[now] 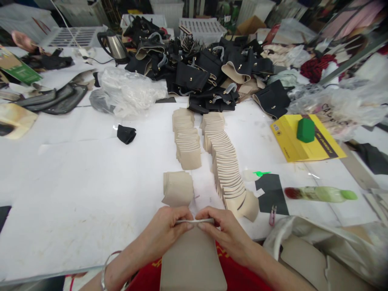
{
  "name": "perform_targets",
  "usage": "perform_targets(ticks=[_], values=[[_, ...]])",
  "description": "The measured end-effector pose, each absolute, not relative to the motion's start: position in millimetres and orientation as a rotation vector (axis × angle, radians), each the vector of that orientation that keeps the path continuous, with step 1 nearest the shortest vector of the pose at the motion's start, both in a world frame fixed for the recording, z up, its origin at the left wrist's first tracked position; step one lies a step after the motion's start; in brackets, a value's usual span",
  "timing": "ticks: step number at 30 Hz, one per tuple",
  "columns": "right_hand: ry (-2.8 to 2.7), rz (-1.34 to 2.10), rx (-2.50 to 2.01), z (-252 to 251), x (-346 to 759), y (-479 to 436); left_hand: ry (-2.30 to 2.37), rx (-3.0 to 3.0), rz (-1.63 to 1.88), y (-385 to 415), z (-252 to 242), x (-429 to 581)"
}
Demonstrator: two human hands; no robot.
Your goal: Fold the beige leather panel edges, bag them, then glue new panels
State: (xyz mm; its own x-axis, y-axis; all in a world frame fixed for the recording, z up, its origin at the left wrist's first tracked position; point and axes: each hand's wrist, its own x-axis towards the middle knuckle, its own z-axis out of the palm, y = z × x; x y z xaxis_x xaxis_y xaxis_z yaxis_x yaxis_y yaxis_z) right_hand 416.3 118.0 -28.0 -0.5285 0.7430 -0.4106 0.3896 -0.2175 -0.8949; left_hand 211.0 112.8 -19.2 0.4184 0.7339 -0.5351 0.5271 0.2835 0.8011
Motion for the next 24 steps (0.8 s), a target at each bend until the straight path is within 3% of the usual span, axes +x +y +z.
perform_targets(ticks=[15, 24], values=[[-1.94, 1.718, -1.323, -34, 421, 119, 1.297, 1.517, 0.134, 112, -21, 224], [-2.524, 1.436, -1.071, -27, 424, 139, 1.281, 1.571, 0.073, 113, -19, 225]])
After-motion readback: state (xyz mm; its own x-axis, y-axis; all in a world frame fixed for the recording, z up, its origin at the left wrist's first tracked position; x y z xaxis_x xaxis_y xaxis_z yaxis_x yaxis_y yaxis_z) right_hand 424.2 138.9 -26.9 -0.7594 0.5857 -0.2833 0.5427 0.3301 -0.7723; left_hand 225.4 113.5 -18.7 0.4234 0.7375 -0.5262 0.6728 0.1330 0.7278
